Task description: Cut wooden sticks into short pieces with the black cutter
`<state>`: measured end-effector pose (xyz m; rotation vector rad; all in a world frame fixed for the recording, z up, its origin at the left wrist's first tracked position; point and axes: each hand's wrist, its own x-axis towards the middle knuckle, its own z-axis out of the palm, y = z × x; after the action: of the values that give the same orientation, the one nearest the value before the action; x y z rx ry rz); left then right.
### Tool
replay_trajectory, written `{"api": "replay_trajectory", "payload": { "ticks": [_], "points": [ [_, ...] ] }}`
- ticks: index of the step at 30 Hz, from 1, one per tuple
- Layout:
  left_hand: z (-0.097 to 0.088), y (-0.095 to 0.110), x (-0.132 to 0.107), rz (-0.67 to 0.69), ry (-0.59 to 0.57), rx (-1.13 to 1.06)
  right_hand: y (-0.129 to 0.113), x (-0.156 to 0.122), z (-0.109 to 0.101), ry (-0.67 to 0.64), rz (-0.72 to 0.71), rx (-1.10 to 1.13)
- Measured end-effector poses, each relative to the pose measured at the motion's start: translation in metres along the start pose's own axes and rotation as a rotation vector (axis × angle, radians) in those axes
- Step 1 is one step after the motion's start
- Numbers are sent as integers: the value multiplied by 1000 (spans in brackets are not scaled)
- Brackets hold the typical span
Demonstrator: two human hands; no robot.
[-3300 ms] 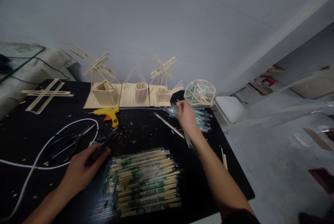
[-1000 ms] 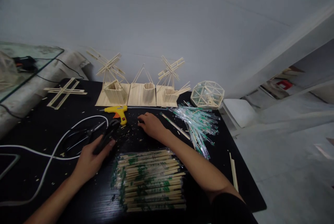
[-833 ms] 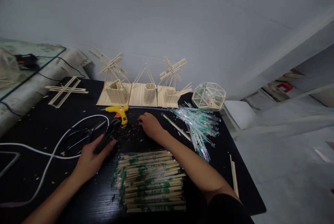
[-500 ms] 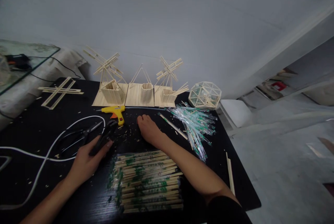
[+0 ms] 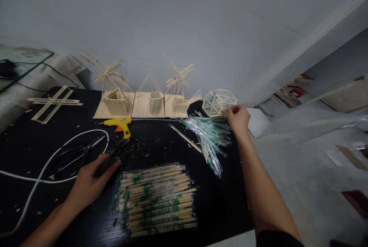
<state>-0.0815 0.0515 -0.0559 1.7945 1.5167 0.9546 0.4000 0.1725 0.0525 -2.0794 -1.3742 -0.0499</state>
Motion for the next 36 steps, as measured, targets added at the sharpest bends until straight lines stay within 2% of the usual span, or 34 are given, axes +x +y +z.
{"api": "replay_trajectory", "payload": {
  "ticks": [2,4,7,9,11,13,15,17,21,30,36],
  "points": [
    [0,3,0,-18,8,6,1,5,-2,-4,-3,31],
    [-1,5,1,-58,11,-1,-5,-2,2,-23,-25,62],
    [-3,5,1,-135,36,-45,-24,-37,11,-45,-72,110],
    [-5,3,2,-185,58,-85,-42,-73,15,-136,-138,159],
    [-6,1,3,-218,68,-105,-62,-115,17,-448,-322,275],
    [-7,0,4,-221,80,-102,-80,-154,18,-840,-493,344],
    [-8,1,4,-214,81,-95,-92,-185,21,-1048,-588,362],
    [-8,3,4,-214,67,-92,-99,-206,26,-1172,-662,340],
    [-7,8,5,-192,55,-71,-103,-222,36,-1203,-734,216],
    [-8,13,3,-142,-20,-37,-113,-225,29,-1175,-727,115],
    [-7,12,5,-163,-48,-38,-114,-231,32,-1165,-776,19]
  ]
}}
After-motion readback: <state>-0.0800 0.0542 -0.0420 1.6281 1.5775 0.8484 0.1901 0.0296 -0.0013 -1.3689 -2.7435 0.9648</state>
